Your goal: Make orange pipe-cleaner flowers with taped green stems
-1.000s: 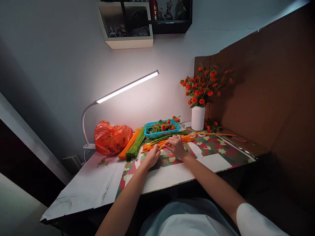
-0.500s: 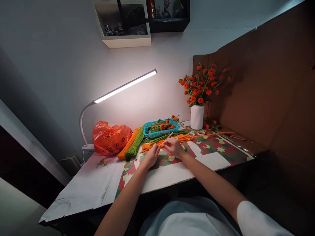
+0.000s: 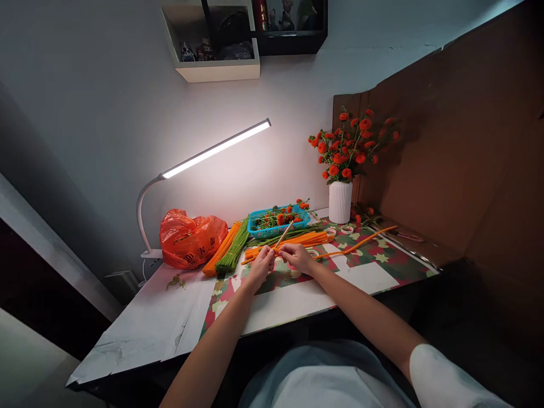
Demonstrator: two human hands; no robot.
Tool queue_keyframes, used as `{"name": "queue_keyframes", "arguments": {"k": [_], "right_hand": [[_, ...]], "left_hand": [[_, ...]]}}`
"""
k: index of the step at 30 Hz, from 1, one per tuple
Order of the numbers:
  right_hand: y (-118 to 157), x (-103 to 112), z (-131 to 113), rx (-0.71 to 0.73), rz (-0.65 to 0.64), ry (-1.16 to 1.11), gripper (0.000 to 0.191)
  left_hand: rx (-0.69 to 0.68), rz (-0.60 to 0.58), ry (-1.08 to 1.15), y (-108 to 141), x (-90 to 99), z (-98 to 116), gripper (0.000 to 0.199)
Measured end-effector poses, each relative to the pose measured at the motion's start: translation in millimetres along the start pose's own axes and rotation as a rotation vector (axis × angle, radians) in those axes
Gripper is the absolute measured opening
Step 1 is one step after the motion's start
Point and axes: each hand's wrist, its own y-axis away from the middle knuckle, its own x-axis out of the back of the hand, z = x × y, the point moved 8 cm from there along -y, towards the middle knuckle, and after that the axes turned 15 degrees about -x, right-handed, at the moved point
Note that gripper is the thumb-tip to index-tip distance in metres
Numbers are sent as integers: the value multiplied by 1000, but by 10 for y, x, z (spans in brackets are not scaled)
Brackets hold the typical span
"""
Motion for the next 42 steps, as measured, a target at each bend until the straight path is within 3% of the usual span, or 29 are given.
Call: {"name": "queue_keyframes", "arguments": {"k": [4, 7, 15, 22, 29, 34, 42], "right_hand": [[-24, -28, -1, 11, -71, -61, 30], [-8, -46, 16, -58, -180, -68, 32], [16, 14, 130, -266, -323, -44, 35], [-43, 140, 167, -266, -214, -24, 34], [-18, 109, 117, -124, -191, 25, 32], [-19, 160, 62, 24, 0, 199, 25], [70, 104, -201, 311, 189, 586, 23]], "left_hand": [[28, -15, 171, 20, -61, 13, 50], [39, -48, 224, 43, -100, 18, 49], [70, -186, 100, 104, -170, 47, 45], [51, -406, -103, 141, -217, 62, 45], [-76, -537, -464, 115, -173, 135, 46], [-144, -474, -621, 72, -117, 190, 41], [-200, -313, -770, 47, -65, 254, 33]]}}
